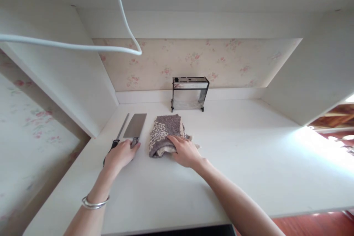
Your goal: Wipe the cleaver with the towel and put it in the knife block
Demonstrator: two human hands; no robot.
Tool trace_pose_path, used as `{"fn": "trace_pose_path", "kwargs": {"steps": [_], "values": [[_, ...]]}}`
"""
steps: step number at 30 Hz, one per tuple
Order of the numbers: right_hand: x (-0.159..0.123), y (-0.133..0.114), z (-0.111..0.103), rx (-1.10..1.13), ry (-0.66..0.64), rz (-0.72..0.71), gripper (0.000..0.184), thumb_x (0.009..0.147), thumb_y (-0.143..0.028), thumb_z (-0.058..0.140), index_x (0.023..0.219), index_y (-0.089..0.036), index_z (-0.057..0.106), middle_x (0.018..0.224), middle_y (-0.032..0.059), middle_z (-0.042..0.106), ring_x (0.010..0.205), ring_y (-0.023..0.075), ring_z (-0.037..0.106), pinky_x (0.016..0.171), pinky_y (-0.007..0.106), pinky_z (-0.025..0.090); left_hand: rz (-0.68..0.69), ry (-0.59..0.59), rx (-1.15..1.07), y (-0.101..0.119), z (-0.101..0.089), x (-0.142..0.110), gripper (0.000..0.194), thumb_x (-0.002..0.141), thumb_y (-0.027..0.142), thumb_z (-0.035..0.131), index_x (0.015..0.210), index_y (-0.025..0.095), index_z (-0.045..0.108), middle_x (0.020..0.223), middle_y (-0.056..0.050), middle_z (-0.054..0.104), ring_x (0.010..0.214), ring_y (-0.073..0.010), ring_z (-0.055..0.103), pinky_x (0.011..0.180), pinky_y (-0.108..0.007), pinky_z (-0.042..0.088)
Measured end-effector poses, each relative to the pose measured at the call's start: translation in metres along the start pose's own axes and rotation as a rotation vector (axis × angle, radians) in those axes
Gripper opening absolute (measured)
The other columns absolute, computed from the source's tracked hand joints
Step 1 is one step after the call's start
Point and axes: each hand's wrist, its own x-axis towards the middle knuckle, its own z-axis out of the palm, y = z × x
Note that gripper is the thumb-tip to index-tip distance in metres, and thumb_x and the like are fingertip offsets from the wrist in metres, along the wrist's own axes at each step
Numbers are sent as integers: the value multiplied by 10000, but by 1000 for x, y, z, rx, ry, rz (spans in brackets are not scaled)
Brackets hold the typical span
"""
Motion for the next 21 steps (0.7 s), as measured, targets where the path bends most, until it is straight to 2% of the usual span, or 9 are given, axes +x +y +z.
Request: {"fn": "trace_pose_path", "kwargs": {"steps": [3,6,8,10,12,15,18,21], "values": [[6,8,-5,231,173,280,438,779,-363,524,1207,-266,533,1014,69,678,914,294,617,797,411,448,-10,-2,22,0,4,1,571,785,642,343,944,160,605,971,-212,676,897,-374,640,689,-404,445],[10,23,-13,713,389,447,373,757,-444,549,1060,-233,600,912,46,696,846,264,634,742,365,473,-52,13,2,2,6,2,496,782,557,388,932,142,612,973,-236,673,911,-392,637,705,-421,445],[9,36,-22,1059,412,483,416,752,-477,537,1056,-201,600,898,52,702,812,256,648,715,362,493,-55,8,-72,4,7,5,435,775,502,411,889,135,617,962,-246,671,923,-401,632,718,-430,444],[3,48,-33,1276,323,475,471,772,-524,488,1071,-179,606,886,67,707,796,260,658,707,382,507,-39,2,-155,4,6,7,381,776,462,418,834,140,614,949,-240,672,951,-393,624,735,-420,447],[-4,59,-44,1350,253,452,498,794,-556,438,1063,-182,626,891,73,709,823,269,660,731,406,510,-27,0,-201,5,5,8,353,792,441,404,808,150,604,908,-213,680,927,-354,640,718,-384,459],[-12,71,-51,1387,308,432,491,800,-556,434,1061,-195,641,925,74,709,893,287,648,781,435,502,-38,-28,-363,8,3,4,350,824,433,372,893,154,572,773,-131,678,744,-266,672,588,-317,474],[-14,75,-48,1390,363,404,499,802,-555,437,1088,-201,639,948,81,707,943,304,632,816,463,488,-20,-65,-696,19,2,-6,354,827,467,413,974,165,525,642,-35,617,596,-200,634,465,-262,442],[-12,70,-39,1359,325,365,554,822,-591,366,1143,-217,621,964,76,703,976,309,620,846,486,471,54,-43,-873,44,-1,-20,383,806,523,478,998,193,512,552,30,537,492,-151,555,393,-219,379]]}}
